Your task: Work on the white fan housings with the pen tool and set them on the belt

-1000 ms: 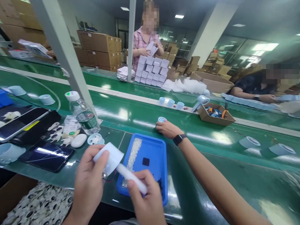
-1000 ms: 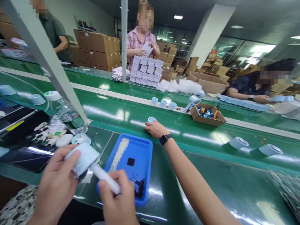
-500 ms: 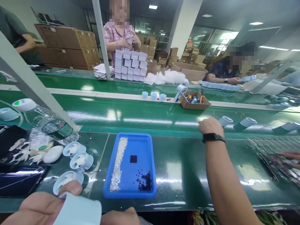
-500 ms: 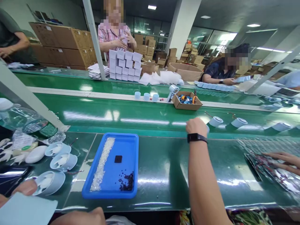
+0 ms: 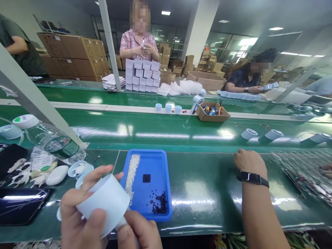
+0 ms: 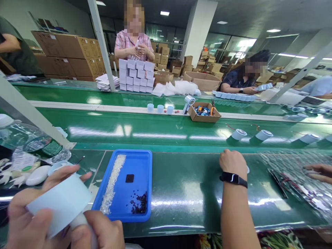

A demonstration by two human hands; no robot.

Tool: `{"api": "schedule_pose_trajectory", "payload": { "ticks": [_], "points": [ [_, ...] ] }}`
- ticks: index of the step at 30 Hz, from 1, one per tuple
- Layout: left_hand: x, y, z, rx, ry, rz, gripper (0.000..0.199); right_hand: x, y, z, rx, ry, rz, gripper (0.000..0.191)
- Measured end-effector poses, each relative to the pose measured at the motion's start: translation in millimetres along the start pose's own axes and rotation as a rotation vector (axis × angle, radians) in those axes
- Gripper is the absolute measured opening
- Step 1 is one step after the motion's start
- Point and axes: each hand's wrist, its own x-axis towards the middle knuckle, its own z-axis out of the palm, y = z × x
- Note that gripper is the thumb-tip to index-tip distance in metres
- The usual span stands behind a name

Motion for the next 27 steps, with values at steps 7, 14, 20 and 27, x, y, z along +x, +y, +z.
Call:
{"api": "schedule_pose_trajectory", "payload": {
  "ticks": [7, 14, 20, 27],
  "points": [
    [1, -11, 12.7, 0.057, 0.012, -0.054, 0.039, -103, -64, 141, 0.042, -0.178, 0.147, 0.027],
    [53, -2, -1.0, 0.289, -0.367, 0.008, 0.038, -196, -69, 234, -0.007, -0.279, 0.404, 0.041],
    [168, -8, 22.2, 1.172, -0.482, 0.337, 0.057, -165, -33, 188, -0.080, -0.208, 0.465, 0.032],
    [245, -53, 56.3, 1.340, -0.582, 0.331, 0.048, -151, -22, 190, -0.027, -0.104, 0.306, 0.027]
  ]
}}
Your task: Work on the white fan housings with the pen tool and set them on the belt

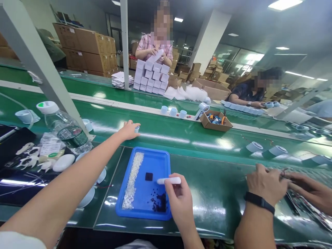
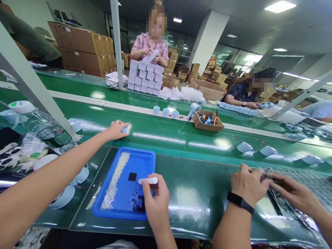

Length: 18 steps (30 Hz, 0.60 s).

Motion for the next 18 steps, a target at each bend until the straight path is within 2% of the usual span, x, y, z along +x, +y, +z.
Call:
{"api": "schedule_pose_trajectory", "payload": {
  "ticks": [2, 4, 8, 11, 14, 18],
  "points": [
    [-5, 0, -2.1, 0.010, -0.031, 0.003, 0.052, -4, 7, 5, -0.011, -0.003, -0.075, 0.024],
    [-21, 2, -12.8, 0.017, -0.067, 0.019, 0.053, -8, 15, 7, -0.048, 0.012, -0.131, 0.023],
    [-80, 5, -44.3, 0.014, -0.199, 0.047, 0.053, -10, 24, 8, -0.126, 0.044, -0.179, 0.020],
    [-131, -2, -55.2, 0.007, -0.282, -0.025, 0.056, -9, 24, 8, -0.151, 0.027, -0.196, 0.018],
    [-173, -18, -45.3, 0.045, -0.240, -0.129, 0.058, -9, 24, 6, -0.186, -0.001, -0.210, 0.014],
    [-210, -44, -14.0, 0.105, -0.070, -0.201, 0.056, -11, 26, 4, -0.237, -0.036, -0.265, 0.011]
  ]
}}
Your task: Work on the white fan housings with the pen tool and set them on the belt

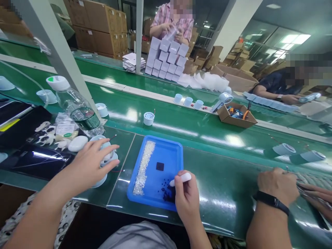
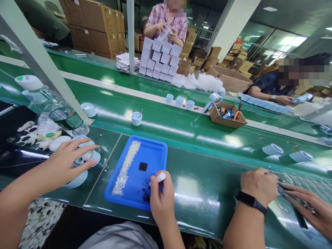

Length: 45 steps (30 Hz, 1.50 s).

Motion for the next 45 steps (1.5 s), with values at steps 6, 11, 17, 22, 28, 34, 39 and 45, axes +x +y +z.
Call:
{"api": "schedule_pose_trajectory", "payload": {
  "ticks": [6, 11, 17, 22, 28, 34, 39, 45],
  "points": [
    [-13, -10, 29.0, -0.006, 0.186, 0.028, 0.050, 1, -2, -4, -0.053, -0.101, -0.124, 0.006],
    [-4, 1, 27.1, 0.025, 0.317, -0.013, 0.044, 4, -3, -6, -0.078, -0.054, -0.140, 0.004],
    [5, 16, 28.5, 0.123, 0.304, -0.067, 0.029, 2, 2, -3, -0.062, 0.040, -0.090, 0.007],
    [9, 21, 30.3, 0.132, 0.293, -0.083, 0.021, 1, 4, -2, -0.074, 0.039, -0.065, 0.009],
    [16, 23, 21.3, 0.125, 0.319, -0.114, 0.045, 3, 3, -3, -0.176, 0.061, -0.124, 0.011],
    [32, 33, 5.2, 0.193, 0.102, -0.263, 0.055, 21, -6, 0, -0.119, 0.088, -0.139, 0.013],
    [41, 37, -6.0, 0.031, 0.122, -0.341, 0.067, 43, -15, 18, -0.020, -0.126, -0.137, 0.015],
    [52, 22, -9.4, -0.197, 0.221, -0.269, 0.062, 39, -37, 21, 0.226, -0.039, -0.027, 0.018]
  ]
}}
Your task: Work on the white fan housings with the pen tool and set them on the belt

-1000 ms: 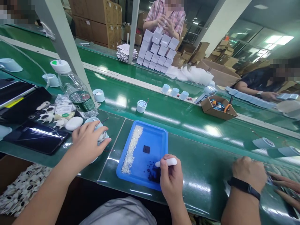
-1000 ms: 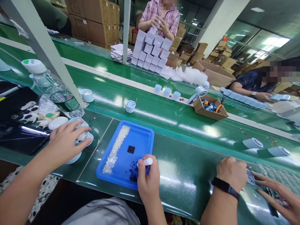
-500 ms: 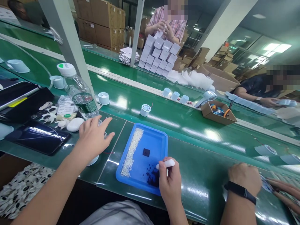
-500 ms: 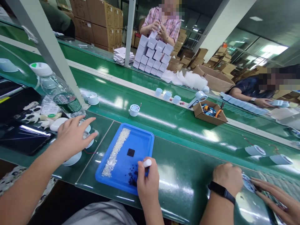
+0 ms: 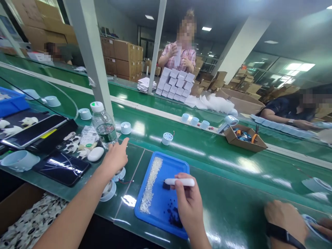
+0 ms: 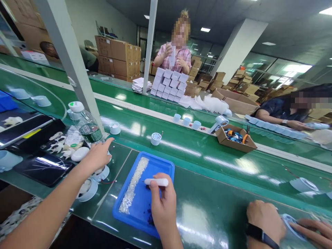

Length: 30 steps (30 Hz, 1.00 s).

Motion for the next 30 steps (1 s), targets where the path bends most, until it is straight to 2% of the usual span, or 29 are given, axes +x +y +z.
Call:
{"api": "schedule_pose_trajectory", "payload": {
  "ticks": [5, 8, 10, 11, 13, 15, 17, 20, 22, 25, 30],
  "points": [
    [-4, -1, -12.3, -0.392, 0.178, -0.006, 0.036, -4, -17, -5, 0.119, 0.114, -0.016, 0.013],
    [-13, 7, -18.6, -0.705, 0.218, -0.006, 0.034, -5, -23, -7, 0.148, 0.171, -0.045, 0.012],
    [-20, 15, -20.6, -0.972, 0.172, -0.024, 0.029, -9, -28, -6, 0.165, 0.201, -0.094, 0.011],
    [-24, 20, -21.0, -1.154, 0.123, -0.081, 0.024, -11, -33, -5, 0.180, 0.223, -0.115, 0.010],
    [-32, 31, -20.8, -1.538, 0.012, -0.286, 0.014, -16, -44, 0, 0.226, 0.277, -0.137, 0.009],
    [-41, 43, -19.2, -1.779, -0.076, -0.469, 0.014, -19, -56, 5, 0.273, 0.308, -0.145, 0.008],
    [-49, 53, -16.1, -1.814, -0.114, -0.448, 0.017, -21, -65, 10, 0.280, 0.286, -0.155, 0.008],
    [-59, 63, -9.2, -1.798, -0.151, -0.273, 0.011, -22, -69, 14, 0.260, 0.239, -0.152, 0.008],
    [-64, 67, -4.5, -1.768, -0.149, -0.208, 0.016, -21, -66, 15, 0.254, 0.232, -0.148, 0.009],
    [-68, 70, 0.1, -1.721, -0.126, -0.184, 0.026, -22, -62, 14, 0.226, 0.225, -0.155, 0.009],
    [-75, 74, 0.1, -1.681, -0.151, -0.119, 0.021, -23, -62, 14, 0.237, 0.225, -0.122, 0.008]
  ]
}}
